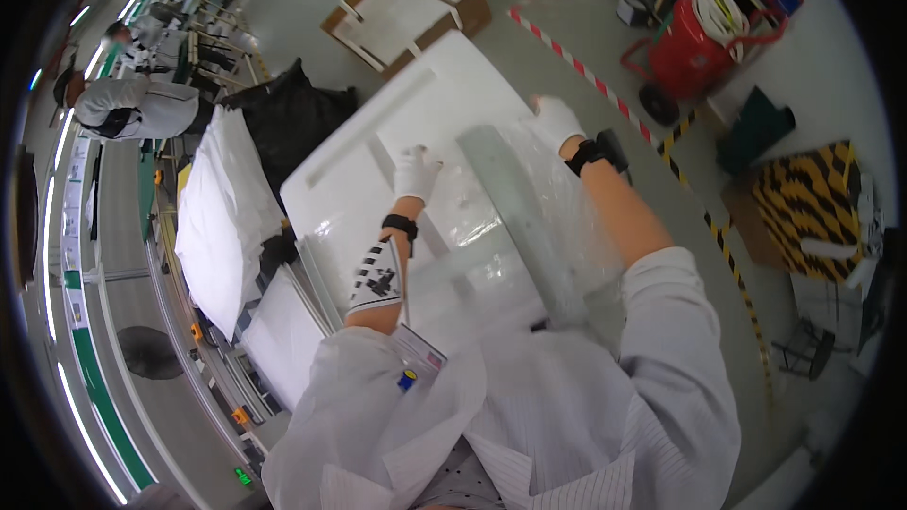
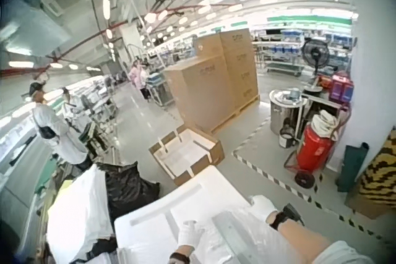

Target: The recorder is assembling the interior padding of a large battery storage box, unwrapping a plastic housing, and placing battery components and brackets into the box on a factory floor.

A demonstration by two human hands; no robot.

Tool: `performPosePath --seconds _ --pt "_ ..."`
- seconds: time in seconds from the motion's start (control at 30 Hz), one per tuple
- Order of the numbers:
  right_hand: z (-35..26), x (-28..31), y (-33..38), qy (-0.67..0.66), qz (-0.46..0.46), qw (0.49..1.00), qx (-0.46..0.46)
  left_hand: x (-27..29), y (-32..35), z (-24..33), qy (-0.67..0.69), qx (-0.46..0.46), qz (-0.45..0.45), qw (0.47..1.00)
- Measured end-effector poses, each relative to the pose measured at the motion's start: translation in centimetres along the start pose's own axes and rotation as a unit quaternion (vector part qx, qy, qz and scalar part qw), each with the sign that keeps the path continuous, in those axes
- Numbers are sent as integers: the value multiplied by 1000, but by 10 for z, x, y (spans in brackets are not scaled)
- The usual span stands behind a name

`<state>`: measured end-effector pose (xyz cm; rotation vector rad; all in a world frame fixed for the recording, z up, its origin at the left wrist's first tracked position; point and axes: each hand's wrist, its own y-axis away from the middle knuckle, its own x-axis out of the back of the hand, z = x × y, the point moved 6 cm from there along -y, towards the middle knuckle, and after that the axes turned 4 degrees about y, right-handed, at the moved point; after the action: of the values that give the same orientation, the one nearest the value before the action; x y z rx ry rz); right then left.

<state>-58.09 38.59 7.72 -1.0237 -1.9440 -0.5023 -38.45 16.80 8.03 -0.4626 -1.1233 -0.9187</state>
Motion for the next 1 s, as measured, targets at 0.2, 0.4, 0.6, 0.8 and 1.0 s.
performPosePath --seconds 0.2,0.4,0.6,0.8,1.0 --pt "-72 36 217 124 -132 941 286 -26 142 84 8 -193 -113 975" --pt "-65 0 322 327 -241 884 233 -99 187 112 -41 -164 -40 985" --pt "-49 -8 361 370 -355 799 314 -123 181 115 -130 -56 9 990" --pt "-15 28 363 284 -233 843 394 -126 172 118 -180 -12 10 983" --pt "142 119 329 394 -156 840 337 -124 178 111 -181 26 -5 983"
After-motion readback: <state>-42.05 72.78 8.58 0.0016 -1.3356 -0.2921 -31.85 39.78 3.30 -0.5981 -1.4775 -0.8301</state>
